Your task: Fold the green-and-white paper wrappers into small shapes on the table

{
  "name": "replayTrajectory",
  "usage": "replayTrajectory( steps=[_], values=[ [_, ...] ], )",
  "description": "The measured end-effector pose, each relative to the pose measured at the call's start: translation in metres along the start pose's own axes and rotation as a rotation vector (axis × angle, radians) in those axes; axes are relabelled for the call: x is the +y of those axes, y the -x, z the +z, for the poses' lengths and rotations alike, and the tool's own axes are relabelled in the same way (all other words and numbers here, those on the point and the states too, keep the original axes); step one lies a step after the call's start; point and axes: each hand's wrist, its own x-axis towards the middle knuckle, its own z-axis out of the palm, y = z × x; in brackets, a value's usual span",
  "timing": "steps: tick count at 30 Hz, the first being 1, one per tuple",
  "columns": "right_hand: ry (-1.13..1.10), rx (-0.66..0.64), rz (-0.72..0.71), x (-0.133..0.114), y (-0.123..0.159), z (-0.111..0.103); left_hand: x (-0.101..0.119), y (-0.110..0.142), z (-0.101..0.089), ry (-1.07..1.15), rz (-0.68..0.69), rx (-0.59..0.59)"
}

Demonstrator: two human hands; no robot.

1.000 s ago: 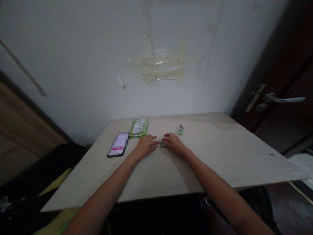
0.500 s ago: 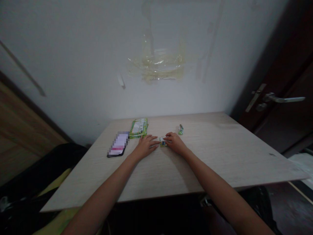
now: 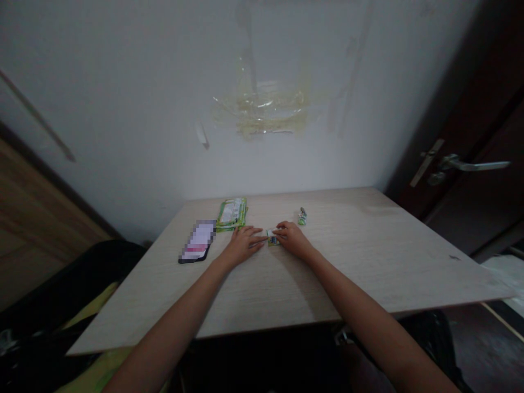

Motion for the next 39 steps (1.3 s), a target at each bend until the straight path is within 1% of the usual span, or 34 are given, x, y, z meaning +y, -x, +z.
replayTrajectory(
  steps=[8, 13, 21, 28, 35, 39],
  values=[
    [0.006, -0.017, -0.004, -0.0003, 0.0004, -0.0012, 0.0012, -0.0006, -0.0005, 0.008, -0.009, 0.0],
    [0.006, -0.006, -0.004, 0.0006, 0.0002, -0.0001, 0.0019, -0.0005, -0.0022, -0.003, -0.004, -0.004],
    [0.026, -0.009, -0.026, 0.0022, -0.0001, 0.0009, -0.0015, -0.0007, 0.001, -0.019, 0.014, 0.012],
    [0.006, 0.006, -0.018, 0.0035, -0.0001, 0.0038, 0.0019, -0.0006, -0.0016, -0.003, 0.003, 0.0],
    [0.013, 0.036, 0.076, 0.003, 0.0007, 0.0036, 0.0003, -0.0007, 0.0002, 0.013, -0.004, 0.01],
    [0.015, 0.02, 0.077, 0.0017, 0.0008, 0.0009, -0.0022, -0.0004, 0.0021, 0.02, -0.001, 0.007]
  ],
)
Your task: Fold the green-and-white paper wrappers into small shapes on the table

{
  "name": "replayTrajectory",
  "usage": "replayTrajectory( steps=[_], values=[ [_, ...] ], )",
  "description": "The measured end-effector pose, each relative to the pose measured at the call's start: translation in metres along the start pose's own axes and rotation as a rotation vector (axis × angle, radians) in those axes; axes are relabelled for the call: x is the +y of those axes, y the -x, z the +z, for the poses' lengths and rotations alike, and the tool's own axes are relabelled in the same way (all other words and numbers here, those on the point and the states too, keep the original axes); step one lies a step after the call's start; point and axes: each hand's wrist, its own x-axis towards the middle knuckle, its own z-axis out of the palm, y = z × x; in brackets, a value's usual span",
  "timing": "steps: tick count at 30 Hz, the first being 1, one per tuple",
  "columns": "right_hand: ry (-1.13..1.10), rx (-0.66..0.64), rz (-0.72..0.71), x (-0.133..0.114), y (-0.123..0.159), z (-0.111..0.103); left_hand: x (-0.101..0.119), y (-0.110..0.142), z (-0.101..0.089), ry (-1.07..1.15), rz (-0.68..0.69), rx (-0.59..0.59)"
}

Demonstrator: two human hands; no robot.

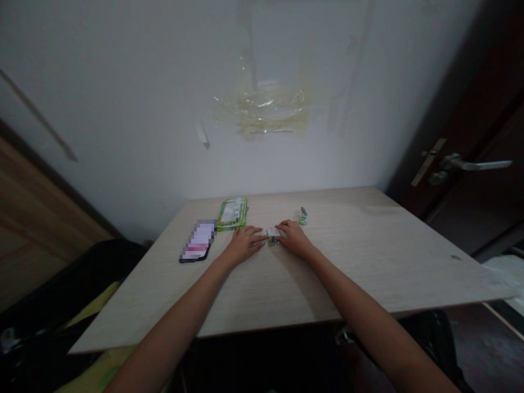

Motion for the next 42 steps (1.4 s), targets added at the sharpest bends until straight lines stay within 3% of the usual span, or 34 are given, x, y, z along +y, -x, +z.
replayTrajectory(
  steps=[9, 24, 42],
  values=[
    [-0.136, 0.003, 0.06, -0.0017, -0.0016, -0.0038, 0.0017, 0.0001, -0.0021, -0.036, 0.009, -0.005],
    [-0.076, -0.018, -0.035, -0.0006, -0.0025, -0.0009, 0.0034, 0.0004, -0.004, -0.024, -0.003, -0.013],
    [-0.029, -0.043, -0.027, -0.007, -0.0029, -0.0049, 0.0017, 0.0004, -0.0031, 0.008, -0.017, -0.023]
  ],
)
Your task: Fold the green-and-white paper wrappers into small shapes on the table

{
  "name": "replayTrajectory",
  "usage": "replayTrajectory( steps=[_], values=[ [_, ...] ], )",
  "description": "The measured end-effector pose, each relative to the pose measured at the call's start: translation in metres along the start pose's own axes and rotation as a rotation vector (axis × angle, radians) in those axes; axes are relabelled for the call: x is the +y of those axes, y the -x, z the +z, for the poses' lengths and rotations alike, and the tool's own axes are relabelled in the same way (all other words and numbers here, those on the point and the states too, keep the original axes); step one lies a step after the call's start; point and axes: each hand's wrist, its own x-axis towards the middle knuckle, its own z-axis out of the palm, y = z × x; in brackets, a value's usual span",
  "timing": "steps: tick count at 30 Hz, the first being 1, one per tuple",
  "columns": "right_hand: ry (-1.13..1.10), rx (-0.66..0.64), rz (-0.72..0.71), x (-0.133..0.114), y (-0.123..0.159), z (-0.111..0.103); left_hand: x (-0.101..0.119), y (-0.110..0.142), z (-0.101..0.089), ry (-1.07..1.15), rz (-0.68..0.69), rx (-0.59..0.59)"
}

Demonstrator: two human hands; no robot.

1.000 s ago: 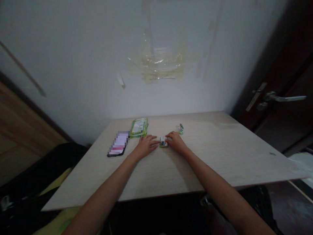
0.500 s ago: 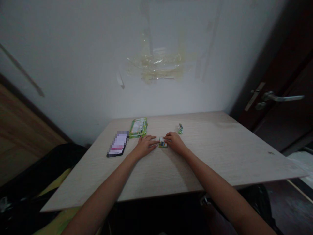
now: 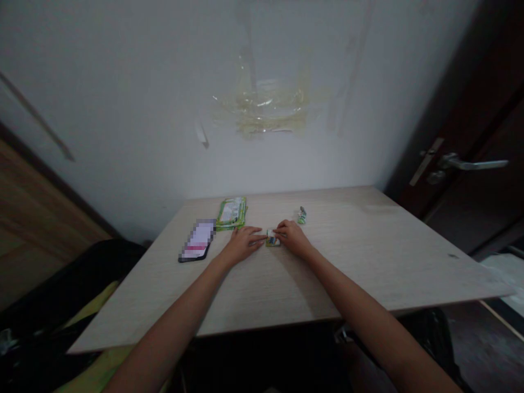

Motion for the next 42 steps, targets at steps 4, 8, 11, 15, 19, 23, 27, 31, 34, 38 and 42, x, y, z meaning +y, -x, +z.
replayTrajectory(
  steps=[4, 8, 11, 15, 19, 23, 27, 31, 34, 38, 42],
  values=[
    [0.005, 0.001, -0.01, 0.001, 0.0, 0.0, 0.0, 0.0, -0.001, 0.01, 0.006, 0.001],
    [0.018, 0.008, -0.013, 0.002, 0.0, 0.001, 0.0, 0.0, -0.002, 0.01, 0.006, 0.0],
    [0.036, 0.012, -0.011, 0.003, 0.001, 0.003, 0.001, 0.0, 0.0, 0.003, 0.023, 0.015],
    [0.066, 0.018, -0.004, 0.003, 0.001, 0.004, 0.001, -0.002, 0.003, -0.005, 0.045, 0.027],
    [0.115, 0.015, 0.008, 0.003, 0.001, 0.005, 0.003, -0.004, 0.002, 0.012, 0.081, 0.011],
    [0.109, 0.023, 0.014, 0.004, 0.002, 0.006, 0.006, -0.005, -0.001, 0.056, 0.062, -0.012],
    [0.037, 0.046, 0.024, 0.004, 0.003, 0.007, 0.009, -0.009, -0.003, 0.052, 0.058, -0.014],
    [-0.079, 0.109, 0.066, 0.005, 0.004, 0.006, 0.013, -0.014, -0.003, 0.033, 0.019, 0.027],
    [-0.15, 0.133, 0.118, 0.007, 0.005, 0.003, 0.015, -0.016, -0.002, 0.022, 0.021, 0.039],
    [-0.167, 0.118, 0.183, 0.01, 0.007, 0.001, 0.017, -0.014, -0.004, 0.016, 0.036, 0.051],
    [-0.15, 0.124, 0.172, 0.01, 0.008, 0.002, 0.02, -0.013, -0.006, 0.01, 0.021, 0.042]
  ],
)
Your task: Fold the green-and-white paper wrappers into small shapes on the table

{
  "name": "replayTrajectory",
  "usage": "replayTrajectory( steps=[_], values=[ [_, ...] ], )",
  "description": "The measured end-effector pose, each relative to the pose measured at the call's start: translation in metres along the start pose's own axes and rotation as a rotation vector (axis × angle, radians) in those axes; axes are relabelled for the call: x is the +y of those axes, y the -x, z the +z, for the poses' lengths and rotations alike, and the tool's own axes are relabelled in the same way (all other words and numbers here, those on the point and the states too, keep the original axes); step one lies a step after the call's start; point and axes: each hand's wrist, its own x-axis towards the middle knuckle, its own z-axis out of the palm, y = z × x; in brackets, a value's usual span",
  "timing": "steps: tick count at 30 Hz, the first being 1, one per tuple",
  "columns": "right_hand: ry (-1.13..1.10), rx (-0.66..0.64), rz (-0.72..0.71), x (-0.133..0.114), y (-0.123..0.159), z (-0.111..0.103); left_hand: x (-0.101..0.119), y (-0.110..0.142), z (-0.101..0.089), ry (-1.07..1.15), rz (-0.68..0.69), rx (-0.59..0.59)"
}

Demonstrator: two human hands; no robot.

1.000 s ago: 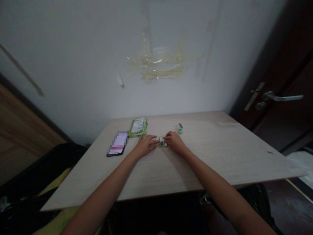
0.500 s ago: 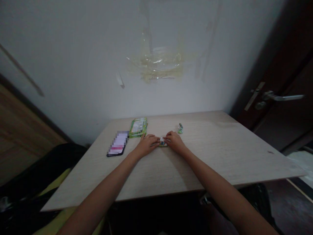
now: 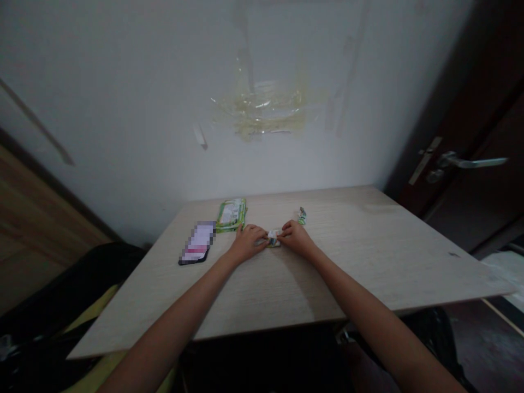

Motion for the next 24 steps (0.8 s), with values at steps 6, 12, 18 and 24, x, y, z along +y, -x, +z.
replayTrajectory(
  steps=[6, 12, 18, 24],
  values=[
    [0.032, 0.013, 0.013, -0.004, 0.002, 0.0, -0.001, 0.0, 0.002, 0.005, 0.001, -0.023],
    [0.165, -0.013, -0.053, -0.004, 0.001, -0.002, -0.007, 0.0, 0.009, 0.002, 0.032, -0.01],
    [0.262, -0.04, -0.079, -0.006, -0.001, -0.002, -0.01, -0.001, 0.013, 0.004, 0.058, 0.006],
    [0.244, -0.011, -0.059, -0.009, -0.001, -0.001, -0.011, -0.003, 0.016, -0.005, 0.047, 0.023]
  ],
)
